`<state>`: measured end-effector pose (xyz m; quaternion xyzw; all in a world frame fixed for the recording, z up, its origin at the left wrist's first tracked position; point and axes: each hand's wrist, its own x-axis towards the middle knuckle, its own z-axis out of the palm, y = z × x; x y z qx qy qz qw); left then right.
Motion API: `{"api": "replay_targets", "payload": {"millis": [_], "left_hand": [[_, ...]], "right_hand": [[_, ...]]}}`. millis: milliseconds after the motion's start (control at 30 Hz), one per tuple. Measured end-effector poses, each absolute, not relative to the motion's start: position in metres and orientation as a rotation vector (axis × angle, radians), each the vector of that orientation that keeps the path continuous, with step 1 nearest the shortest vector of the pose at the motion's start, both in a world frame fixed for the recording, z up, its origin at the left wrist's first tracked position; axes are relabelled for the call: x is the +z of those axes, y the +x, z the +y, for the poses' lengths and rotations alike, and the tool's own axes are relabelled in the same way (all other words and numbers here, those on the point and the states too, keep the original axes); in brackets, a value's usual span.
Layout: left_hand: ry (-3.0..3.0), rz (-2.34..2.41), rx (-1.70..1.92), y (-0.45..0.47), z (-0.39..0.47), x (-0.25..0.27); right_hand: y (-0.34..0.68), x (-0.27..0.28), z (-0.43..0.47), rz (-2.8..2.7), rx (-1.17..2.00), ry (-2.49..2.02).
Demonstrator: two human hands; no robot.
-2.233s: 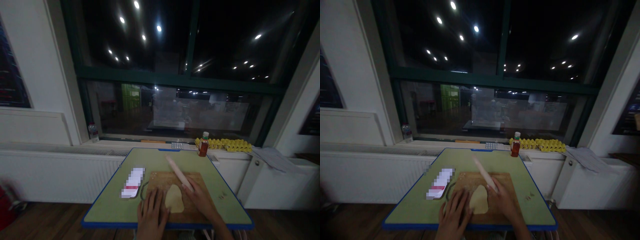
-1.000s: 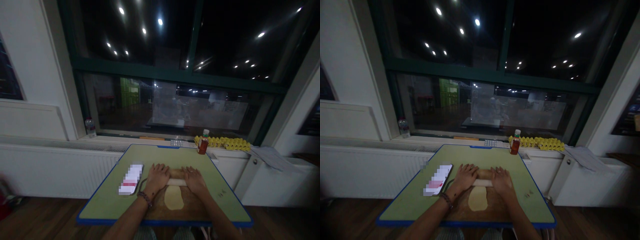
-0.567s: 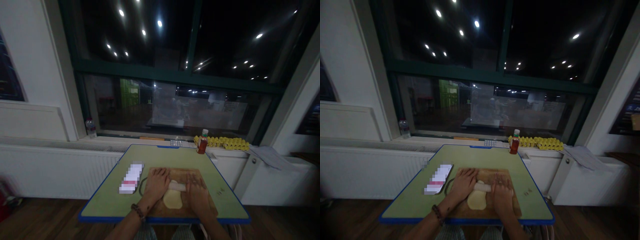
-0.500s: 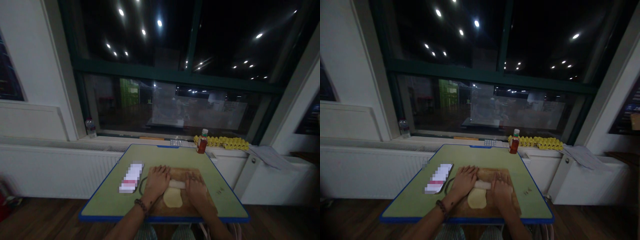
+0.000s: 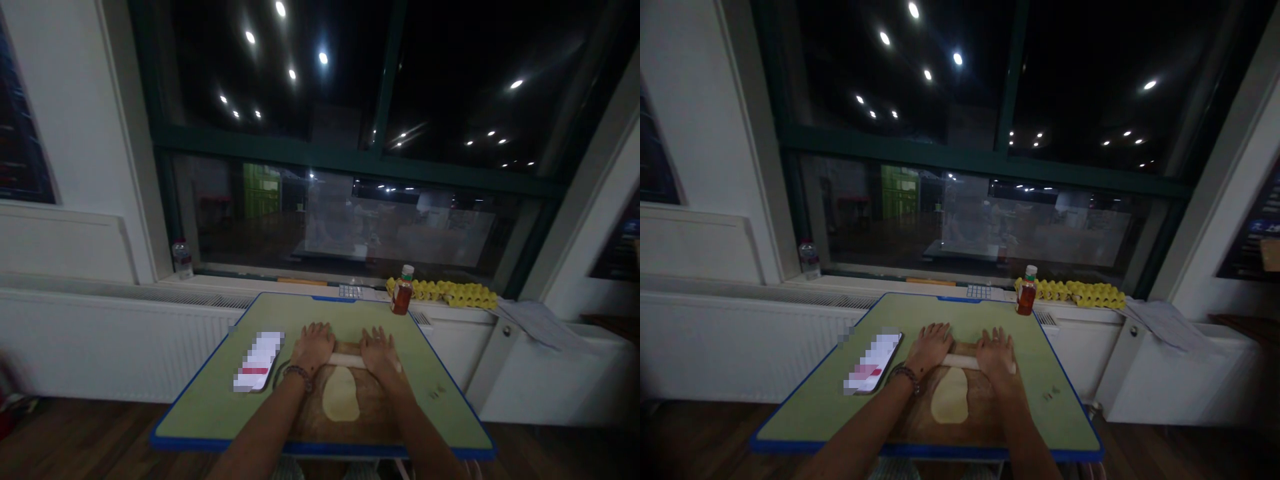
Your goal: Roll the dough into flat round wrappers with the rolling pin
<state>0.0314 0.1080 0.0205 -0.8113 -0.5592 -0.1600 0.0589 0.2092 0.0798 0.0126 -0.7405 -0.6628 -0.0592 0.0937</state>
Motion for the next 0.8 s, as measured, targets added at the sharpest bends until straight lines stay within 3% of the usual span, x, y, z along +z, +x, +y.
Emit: {"api": "replay_targets", "payload": {"millis": [167, 333, 433, 567, 800], "left_hand": [[-2.415, -1.649, -0.624, 0.028, 0.098, 0.021], [-2.399, -1.490, -0.909, 0.016, 0.058, 0.021], [-2.468, -1.480, -0.918, 0.005, 0.024, 0.014], [-2.934, -1.223, -0.588, -0.013, -0.009, -0.001], [-3.096, -1.272, -0.562, -0.032, 0.006, 0.003]], "right_hand": [[0.212, 0.018, 0.060, -2.057, -0.211, -1.884], [0.220, 0.011, 0.045, -2.352, -0.029, -1.420], [0.219, 0.004, 0.046, -2.273, -0.078, -1.491], [0.215, 0.004, 0.047, -2.156, -0.201, -1.716], [0.219, 0.011, 0.045, -1.985, -0.246, -1.845]]}}
